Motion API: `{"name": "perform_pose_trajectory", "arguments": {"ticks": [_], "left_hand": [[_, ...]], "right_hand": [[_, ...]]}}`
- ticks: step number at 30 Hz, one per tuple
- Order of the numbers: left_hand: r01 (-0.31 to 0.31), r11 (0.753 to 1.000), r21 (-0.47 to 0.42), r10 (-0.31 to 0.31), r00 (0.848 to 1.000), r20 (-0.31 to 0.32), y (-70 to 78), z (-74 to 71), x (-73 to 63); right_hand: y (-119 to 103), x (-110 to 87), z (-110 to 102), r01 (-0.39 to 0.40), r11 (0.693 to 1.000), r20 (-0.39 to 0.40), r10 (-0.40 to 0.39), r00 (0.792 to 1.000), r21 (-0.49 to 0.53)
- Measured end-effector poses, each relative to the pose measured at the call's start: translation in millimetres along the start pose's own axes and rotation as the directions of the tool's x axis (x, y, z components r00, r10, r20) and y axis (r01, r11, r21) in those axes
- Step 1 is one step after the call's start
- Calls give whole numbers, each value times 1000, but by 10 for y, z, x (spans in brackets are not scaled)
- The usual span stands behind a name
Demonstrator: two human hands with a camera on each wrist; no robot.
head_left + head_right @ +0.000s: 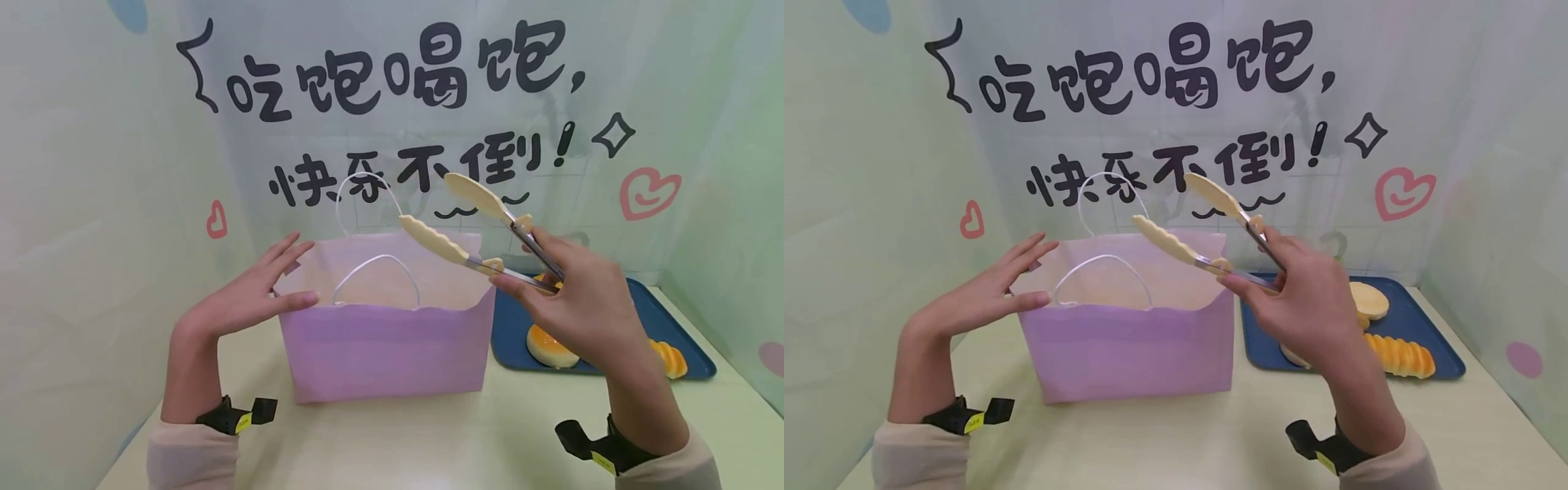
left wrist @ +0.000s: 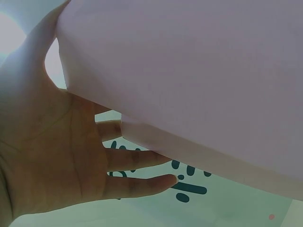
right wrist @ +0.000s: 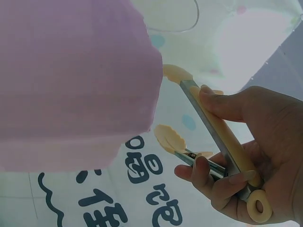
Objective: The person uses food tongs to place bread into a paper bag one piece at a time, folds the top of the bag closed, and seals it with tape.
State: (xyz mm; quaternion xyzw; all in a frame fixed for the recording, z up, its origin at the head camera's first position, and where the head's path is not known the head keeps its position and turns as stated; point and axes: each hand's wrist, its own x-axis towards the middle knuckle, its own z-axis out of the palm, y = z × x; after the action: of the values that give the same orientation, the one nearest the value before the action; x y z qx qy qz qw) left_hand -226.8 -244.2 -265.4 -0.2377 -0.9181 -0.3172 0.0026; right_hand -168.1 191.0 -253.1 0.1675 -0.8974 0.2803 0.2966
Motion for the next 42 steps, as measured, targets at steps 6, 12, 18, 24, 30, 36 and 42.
{"name": "perform_pose_trajectory", "arguments": {"ticks": [6,12,18,24,30,36,42], "left_hand": [[-3,1000,0,3,1000,2,0,-8,2],[-5,1000,7,5,1000,-3,0,-5,4],[0,1000,5,0,1000,-3,3,1,-2],[8,1000,8,-8,1000,-4,1,-2,-5],[13,1000,16,-13,1000,1,4,-3,7],[12,1000,8,-12,1000,2,-4,3,8],[11,1000,6,-11,1000,3,-13,-6,9]], "right_hand": [[209,-45,-129,-42,998,-5,42,999,-44],[459,-93,-263,-74,994,9,75,997,-79],[692,-127,-342,-79,986,-6,79,997,-147],[959,-107,-367,-124,972,54,137,989,-200],[1215,-59,-359,-198,951,99,226,969,-236],[1424,-16,-302,-250,929,134,294,946,-271],[1653,4,-271,-269,919,180,328,927,-290]]}}
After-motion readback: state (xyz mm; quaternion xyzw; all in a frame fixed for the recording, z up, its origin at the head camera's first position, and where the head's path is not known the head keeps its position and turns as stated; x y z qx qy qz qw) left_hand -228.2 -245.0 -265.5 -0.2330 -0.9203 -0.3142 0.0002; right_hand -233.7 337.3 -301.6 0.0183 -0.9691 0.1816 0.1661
